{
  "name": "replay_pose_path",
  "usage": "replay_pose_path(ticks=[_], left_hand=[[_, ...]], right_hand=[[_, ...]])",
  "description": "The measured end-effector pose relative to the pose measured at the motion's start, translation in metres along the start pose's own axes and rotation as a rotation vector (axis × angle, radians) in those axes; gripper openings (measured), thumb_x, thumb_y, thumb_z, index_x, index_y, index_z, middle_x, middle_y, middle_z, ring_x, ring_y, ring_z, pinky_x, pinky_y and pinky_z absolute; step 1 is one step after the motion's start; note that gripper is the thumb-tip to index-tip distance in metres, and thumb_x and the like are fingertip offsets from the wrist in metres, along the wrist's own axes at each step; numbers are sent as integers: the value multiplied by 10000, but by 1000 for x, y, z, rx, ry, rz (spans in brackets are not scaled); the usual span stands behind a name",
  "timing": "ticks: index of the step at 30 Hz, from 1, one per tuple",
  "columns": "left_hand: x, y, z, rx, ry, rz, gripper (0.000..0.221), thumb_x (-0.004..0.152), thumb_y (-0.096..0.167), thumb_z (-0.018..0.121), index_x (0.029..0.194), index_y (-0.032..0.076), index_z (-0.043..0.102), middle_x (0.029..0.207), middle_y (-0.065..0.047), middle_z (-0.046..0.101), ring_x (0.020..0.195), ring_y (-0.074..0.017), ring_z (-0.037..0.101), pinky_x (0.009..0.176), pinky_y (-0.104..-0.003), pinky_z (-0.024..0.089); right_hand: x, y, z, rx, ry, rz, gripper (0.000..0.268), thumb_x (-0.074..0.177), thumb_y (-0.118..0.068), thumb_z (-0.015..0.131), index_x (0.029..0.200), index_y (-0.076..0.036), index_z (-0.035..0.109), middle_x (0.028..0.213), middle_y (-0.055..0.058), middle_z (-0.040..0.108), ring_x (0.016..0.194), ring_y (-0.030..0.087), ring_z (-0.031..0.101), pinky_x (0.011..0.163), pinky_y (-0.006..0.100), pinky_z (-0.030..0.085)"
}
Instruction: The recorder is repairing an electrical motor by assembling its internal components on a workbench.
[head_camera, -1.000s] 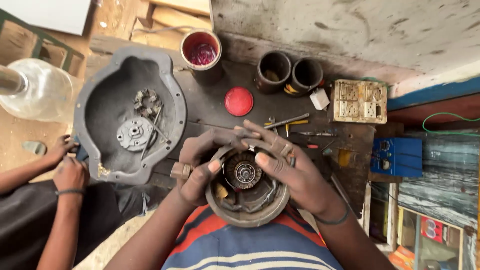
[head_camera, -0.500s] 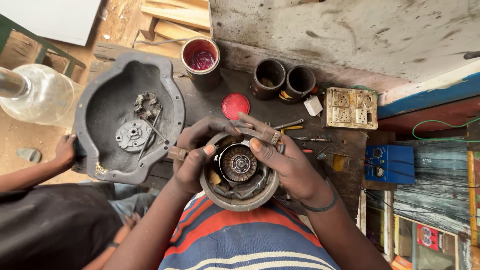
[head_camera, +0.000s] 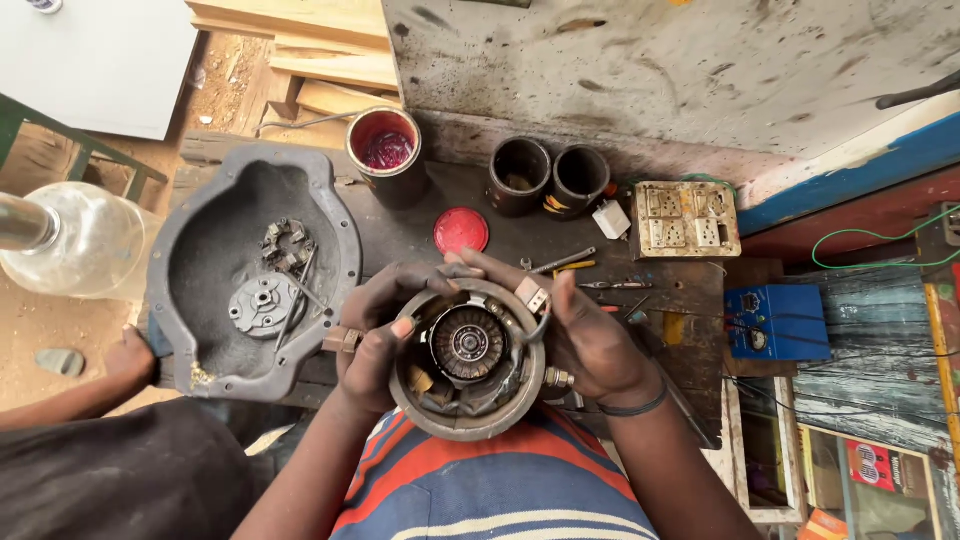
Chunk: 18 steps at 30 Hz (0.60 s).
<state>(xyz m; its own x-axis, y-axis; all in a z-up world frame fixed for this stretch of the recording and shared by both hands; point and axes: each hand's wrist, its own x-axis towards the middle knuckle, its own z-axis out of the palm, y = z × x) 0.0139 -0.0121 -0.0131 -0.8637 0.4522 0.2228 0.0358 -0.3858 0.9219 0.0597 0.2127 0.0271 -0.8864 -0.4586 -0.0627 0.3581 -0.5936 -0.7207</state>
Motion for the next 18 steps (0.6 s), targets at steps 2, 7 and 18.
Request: replay_pose_path(ticks=[2,7,18], left_hand=[[0,-5,-2,-12,17,-16,605,878,420,606,1157,-117,623,1175,-240,687,1233,-342,671,1104,-422,525],[6,7,0,-19,-5,-62,624,849,434,608,1143,-116,626,1192,-238,687,1208,-325,675,1069,-408,532],[29,7,-3,-55,-131,-79,597,844,410,589,1126,-114,636,1142,-209,690,1163,-289,670,1057,-371,521]], right_hand=[[0,1,2,34,-32,-15,963,998,-644,472,1619,55,244,1626,169,418,1518,253,399,1240,401,350],[0,3,16,-335,78,-84,867,1068,-556,476,1621,90,305,1595,212,469,1484,257,457,1236,373,366],[-3,11,27,-119,266,-140,715,1013,-253,487,1619,43,249,1624,213,397,1469,260,435,1206,386,366]])
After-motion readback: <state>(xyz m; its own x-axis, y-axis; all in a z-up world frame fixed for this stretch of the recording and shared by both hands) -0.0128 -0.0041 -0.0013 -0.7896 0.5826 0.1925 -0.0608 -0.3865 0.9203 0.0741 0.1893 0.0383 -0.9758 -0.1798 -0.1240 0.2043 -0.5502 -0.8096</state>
